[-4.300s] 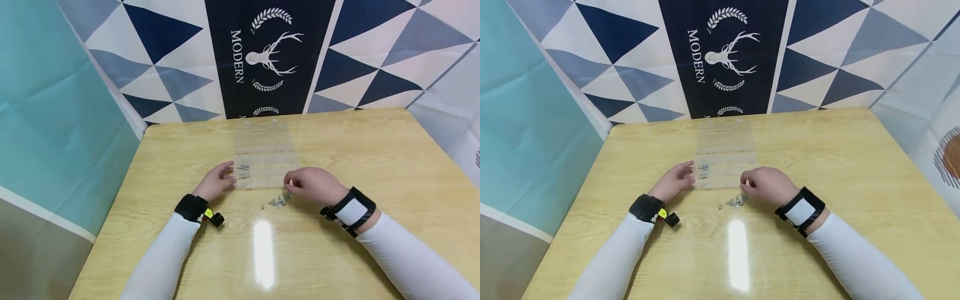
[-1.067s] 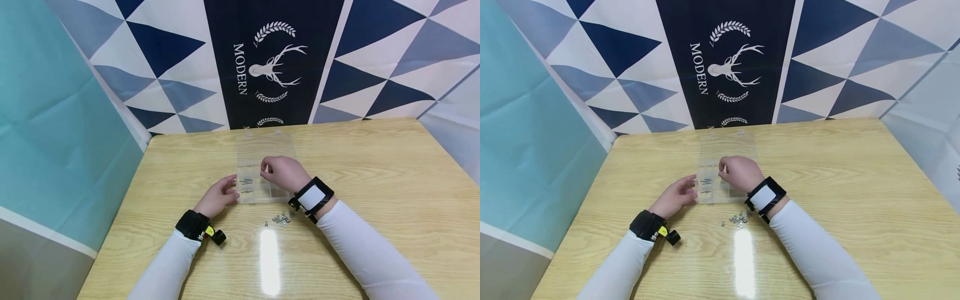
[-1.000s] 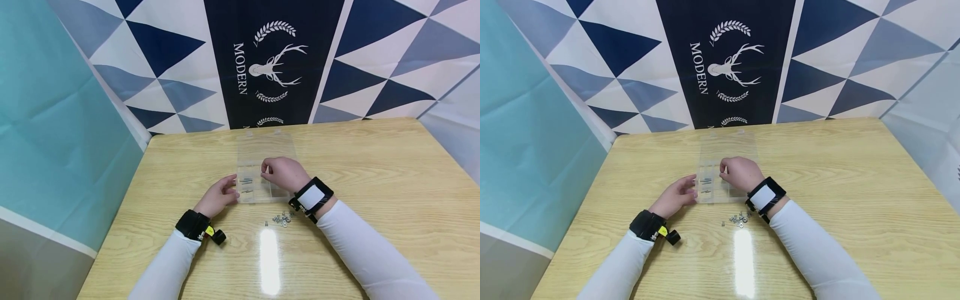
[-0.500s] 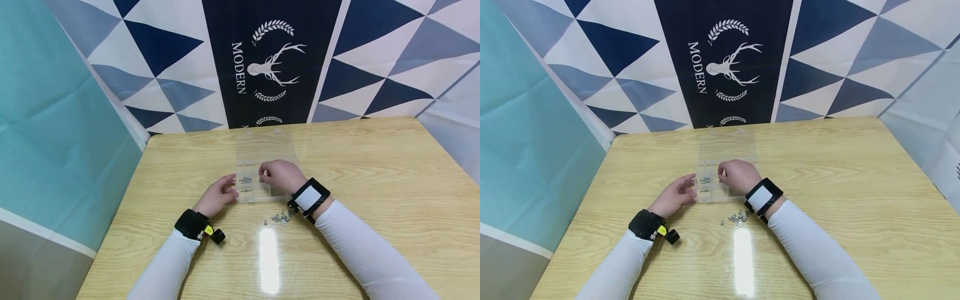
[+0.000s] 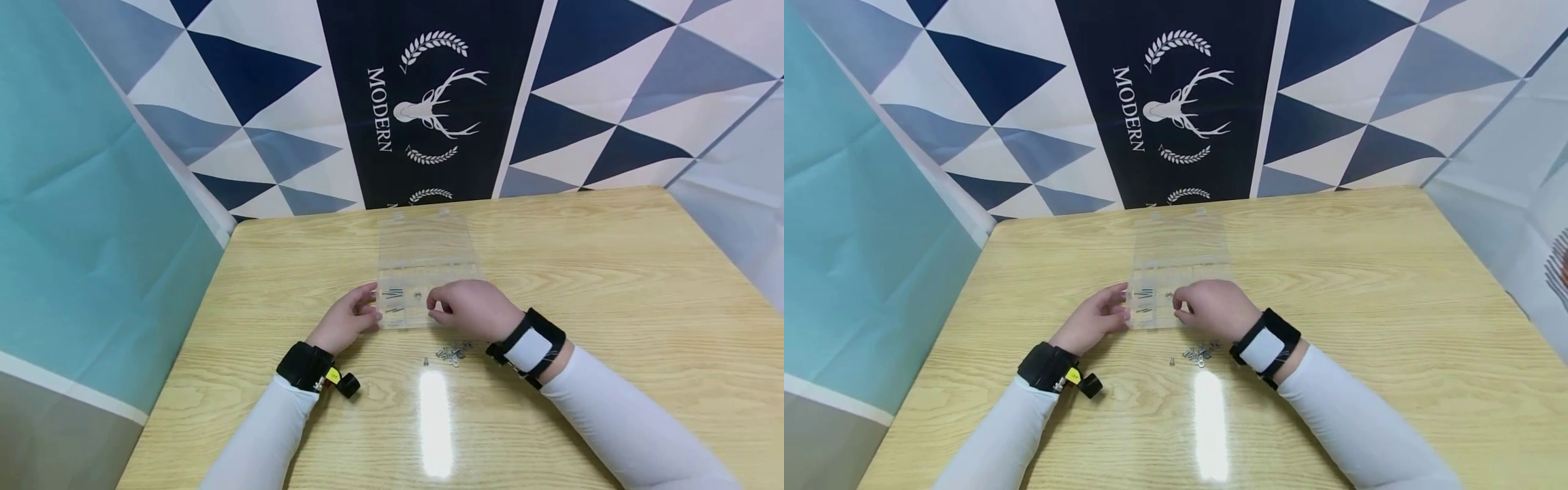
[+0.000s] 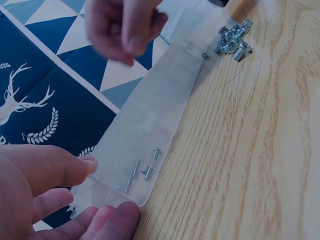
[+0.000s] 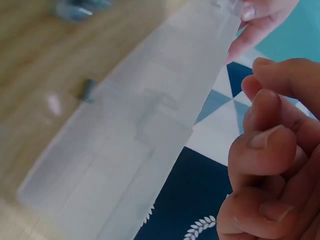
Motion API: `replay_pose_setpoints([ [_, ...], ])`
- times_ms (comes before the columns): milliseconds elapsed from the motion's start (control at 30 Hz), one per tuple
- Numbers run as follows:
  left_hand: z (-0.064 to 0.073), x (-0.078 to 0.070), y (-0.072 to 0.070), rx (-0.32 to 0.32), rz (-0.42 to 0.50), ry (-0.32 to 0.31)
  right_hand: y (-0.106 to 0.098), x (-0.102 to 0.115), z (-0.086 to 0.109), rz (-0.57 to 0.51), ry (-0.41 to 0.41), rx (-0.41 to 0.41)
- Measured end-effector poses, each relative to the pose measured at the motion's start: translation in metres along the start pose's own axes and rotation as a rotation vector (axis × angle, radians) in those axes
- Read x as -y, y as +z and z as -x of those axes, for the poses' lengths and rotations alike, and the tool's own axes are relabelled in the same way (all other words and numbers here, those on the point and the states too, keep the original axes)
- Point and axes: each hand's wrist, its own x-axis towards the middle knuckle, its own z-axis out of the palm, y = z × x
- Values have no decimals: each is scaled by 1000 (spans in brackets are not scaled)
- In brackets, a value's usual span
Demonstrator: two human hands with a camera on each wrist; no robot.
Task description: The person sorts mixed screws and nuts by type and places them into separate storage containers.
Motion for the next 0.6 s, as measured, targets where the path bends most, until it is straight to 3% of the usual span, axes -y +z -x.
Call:
replay_pose_setpoints([
  [133, 0, 0, 0, 1, -1, -8, -1, 1, 19, 21, -58, -18],
  [333, 1, 3, -1, -11, 3, -11, 2, 2, 42, 33, -67, 11],
  [600, 1, 1, 2, -17, 3, -14, 8, 0, 53, 48, -62, 56],
])
